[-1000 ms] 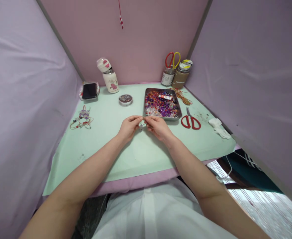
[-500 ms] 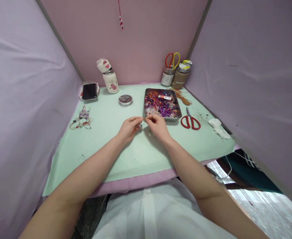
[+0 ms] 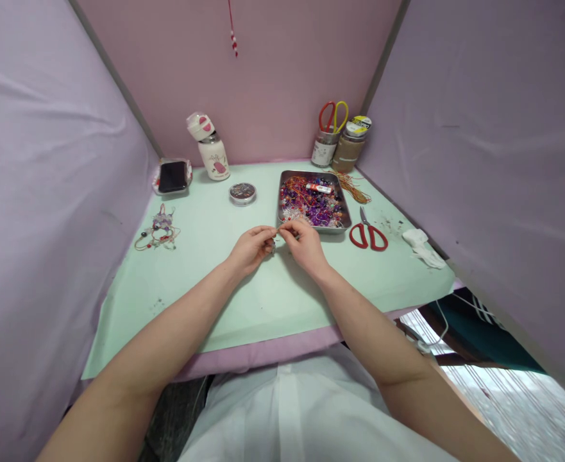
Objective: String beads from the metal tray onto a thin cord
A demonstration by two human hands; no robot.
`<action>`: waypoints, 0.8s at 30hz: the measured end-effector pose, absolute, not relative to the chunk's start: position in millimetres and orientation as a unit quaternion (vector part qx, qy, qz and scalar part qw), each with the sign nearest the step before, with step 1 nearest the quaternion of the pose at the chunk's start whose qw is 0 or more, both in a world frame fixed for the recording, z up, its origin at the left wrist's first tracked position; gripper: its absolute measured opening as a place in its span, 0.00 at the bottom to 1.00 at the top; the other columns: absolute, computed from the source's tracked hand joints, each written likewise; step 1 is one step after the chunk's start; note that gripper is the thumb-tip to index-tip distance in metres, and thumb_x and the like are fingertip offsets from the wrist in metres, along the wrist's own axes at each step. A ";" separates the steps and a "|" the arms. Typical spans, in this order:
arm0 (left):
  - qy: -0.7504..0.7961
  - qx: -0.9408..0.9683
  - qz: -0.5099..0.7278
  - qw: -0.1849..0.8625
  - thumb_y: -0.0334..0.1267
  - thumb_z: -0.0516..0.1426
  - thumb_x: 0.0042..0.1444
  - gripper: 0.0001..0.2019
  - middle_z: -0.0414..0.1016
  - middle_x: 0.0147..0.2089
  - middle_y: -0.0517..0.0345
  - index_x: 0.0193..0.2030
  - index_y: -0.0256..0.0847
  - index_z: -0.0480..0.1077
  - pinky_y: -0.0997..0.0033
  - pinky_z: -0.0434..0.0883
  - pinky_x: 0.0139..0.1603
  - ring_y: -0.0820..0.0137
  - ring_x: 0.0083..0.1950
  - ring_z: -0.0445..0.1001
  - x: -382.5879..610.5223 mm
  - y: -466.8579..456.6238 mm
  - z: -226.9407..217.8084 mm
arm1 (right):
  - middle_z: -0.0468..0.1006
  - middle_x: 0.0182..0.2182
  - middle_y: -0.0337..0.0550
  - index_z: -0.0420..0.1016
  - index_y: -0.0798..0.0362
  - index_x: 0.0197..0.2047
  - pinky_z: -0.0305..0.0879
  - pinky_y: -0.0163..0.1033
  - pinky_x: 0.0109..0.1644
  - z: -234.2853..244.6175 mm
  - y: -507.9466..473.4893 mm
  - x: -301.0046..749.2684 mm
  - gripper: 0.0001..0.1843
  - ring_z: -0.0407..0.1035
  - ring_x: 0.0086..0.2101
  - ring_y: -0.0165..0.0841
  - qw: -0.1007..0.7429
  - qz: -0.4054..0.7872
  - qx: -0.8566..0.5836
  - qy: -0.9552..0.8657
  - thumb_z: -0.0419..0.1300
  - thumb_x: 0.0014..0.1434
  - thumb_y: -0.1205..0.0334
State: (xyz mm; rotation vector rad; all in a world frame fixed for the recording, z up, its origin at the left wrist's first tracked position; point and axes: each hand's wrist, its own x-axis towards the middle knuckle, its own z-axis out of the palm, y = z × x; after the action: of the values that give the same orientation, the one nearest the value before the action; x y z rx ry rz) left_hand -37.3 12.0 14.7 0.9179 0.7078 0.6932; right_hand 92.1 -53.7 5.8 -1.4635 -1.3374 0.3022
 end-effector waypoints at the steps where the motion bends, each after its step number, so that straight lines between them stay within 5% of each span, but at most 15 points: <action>1: 0.326 0.423 0.321 0.782 0.35 0.67 0.40 0.11 0.67 0.26 0.61 0.28 0.34 0.71 0.78 0.57 0.25 0.81 0.26 0.63 -37.3 12.3 14.2 | 0.72 0.31 0.41 0.73 0.51 0.31 0.62 0.38 0.41 5.5 -53.7 92.1 0.07 0.65 0.32 0.32 0.538 0.125 -0.612 -0.566 0.55 0.58 0.62; 24: 0.305 0.399 0.265 0.823 0.32 0.65 0.44 0.07 0.70 0.28 0.57 0.29 0.32 0.73 0.80 0.62 0.26 0.80 0.28 0.66 -39.9 18.7 8.1 | 0.71 0.32 0.41 0.72 0.51 0.31 0.63 0.38 0.41 2.9 -53.0 92.3 0.06 0.66 0.35 0.33 0.544 0.127 -0.598 -0.574 0.55 0.58 0.65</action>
State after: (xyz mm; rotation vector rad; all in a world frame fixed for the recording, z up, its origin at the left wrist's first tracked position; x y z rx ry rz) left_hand -39.9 18.7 8.1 0.8477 0.6496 0.5628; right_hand 92.3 -53.0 2.9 -1.4192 -1.3620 0.3021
